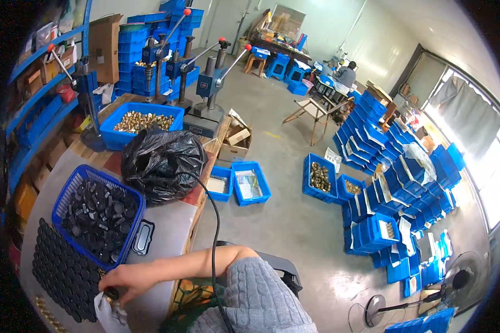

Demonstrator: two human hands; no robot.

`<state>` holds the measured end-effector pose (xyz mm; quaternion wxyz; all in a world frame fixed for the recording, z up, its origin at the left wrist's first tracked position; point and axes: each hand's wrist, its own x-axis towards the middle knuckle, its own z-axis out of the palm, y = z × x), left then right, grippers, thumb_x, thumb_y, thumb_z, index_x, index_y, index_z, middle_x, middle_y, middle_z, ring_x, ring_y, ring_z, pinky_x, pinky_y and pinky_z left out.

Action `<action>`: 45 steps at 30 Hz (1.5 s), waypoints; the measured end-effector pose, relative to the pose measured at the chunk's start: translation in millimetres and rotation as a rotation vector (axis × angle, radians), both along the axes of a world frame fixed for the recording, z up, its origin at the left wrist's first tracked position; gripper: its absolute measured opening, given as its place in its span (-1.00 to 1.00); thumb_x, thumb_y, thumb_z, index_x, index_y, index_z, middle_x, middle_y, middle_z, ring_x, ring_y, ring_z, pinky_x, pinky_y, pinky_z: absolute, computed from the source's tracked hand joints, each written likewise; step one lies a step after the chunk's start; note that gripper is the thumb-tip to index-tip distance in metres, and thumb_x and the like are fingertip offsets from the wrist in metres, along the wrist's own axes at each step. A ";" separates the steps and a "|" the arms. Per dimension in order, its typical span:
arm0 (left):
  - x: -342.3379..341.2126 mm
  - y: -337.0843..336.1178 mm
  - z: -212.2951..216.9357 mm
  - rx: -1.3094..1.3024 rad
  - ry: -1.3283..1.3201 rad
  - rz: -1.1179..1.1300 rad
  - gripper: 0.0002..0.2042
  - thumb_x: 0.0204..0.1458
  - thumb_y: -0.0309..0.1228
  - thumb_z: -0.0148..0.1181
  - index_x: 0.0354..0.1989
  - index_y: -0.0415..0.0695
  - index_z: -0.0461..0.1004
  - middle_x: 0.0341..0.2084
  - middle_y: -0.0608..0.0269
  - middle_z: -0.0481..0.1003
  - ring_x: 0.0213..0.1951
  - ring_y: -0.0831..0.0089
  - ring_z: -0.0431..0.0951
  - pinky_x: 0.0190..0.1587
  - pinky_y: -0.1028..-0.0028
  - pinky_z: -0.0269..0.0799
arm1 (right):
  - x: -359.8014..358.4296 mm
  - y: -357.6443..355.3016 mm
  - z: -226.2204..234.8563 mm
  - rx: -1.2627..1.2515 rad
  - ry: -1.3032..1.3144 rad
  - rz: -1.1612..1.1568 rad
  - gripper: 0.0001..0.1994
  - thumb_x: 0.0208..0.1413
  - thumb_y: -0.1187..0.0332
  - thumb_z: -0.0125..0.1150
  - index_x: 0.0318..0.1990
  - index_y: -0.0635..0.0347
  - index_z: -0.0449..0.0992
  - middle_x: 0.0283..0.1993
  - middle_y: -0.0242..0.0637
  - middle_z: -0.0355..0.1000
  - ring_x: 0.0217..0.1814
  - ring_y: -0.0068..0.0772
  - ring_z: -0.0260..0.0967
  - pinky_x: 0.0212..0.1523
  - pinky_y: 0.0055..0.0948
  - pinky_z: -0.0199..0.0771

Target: The person repeatedly picks up small brass-colored jars from a table and screws black plastic lids onto them. After capping each jar, the person places it into a growing stack on the table. The person wears white gloves and works at a table in a workshop environment.

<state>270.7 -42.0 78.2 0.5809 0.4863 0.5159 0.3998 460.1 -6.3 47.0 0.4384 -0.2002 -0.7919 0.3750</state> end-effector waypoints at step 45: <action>-16.1 9.2 -18.9 -0.094 -0.257 0.042 -0.76 -0.01 -0.52 0.28 -0.16 -0.24 0.46 -0.37 0.24 0.53 -0.42 0.58 0.54 -0.41 0.58 0.46 | 5.5 32.8 31.6 -0.079 -0.262 0.040 -0.57 -0.13 0.37 0.44 -0.08 0.26 0.45 -0.17 -0.16 0.50 -0.14 -0.16 0.48 -0.09 -0.30 0.45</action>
